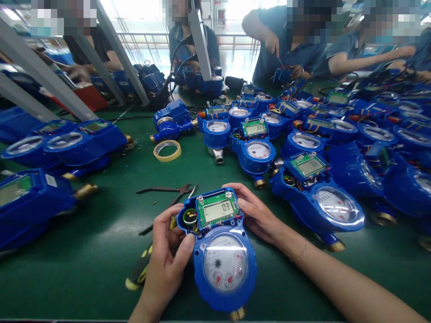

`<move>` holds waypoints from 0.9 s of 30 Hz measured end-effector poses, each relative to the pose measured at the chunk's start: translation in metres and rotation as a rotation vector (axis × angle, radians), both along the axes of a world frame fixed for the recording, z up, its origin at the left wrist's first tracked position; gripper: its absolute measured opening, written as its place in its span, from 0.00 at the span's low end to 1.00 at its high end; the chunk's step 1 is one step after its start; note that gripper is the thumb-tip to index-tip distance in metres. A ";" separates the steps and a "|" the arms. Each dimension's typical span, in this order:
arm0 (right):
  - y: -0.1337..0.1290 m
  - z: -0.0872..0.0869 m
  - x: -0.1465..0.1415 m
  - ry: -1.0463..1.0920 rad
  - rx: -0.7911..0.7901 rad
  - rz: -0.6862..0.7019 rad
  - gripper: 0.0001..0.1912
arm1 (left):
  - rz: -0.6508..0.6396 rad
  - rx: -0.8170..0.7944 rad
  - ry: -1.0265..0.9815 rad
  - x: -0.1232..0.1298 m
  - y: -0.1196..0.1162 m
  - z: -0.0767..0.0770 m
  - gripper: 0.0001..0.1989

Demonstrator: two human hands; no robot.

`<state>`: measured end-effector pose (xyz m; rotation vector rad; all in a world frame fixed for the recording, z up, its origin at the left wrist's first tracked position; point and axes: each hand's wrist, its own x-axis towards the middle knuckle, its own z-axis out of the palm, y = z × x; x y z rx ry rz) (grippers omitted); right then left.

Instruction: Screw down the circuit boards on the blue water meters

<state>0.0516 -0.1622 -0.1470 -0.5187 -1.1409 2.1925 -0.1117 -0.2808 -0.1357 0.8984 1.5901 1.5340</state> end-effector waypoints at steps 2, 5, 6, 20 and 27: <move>0.000 -0.001 0.000 0.002 0.002 0.001 0.21 | 0.001 0.006 0.002 0.000 0.000 0.000 0.21; 0.000 -0.002 0.000 0.005 -0.001 0.006 0.21 | 0.001 0.009 0.003 0.000 0.000 -0.001 0.21; 0.001 -0.002 0.000 0.005 -0.002 0.006 0.22 | 0.002 0.006 0.006 0.000 0.000 -0.001 0.21; -0.001 0.001 0.000 0.004 -0.021 -0.010 0.22 | 0.003 -0.010 0.012 -0.001 0.000 -0.003 0.22; 0.000 0.001 0.000 0.017 -0.031 -0.004 0.21 | -0.022 0.027 0.027 -0.011 0.000 -0.016 0.23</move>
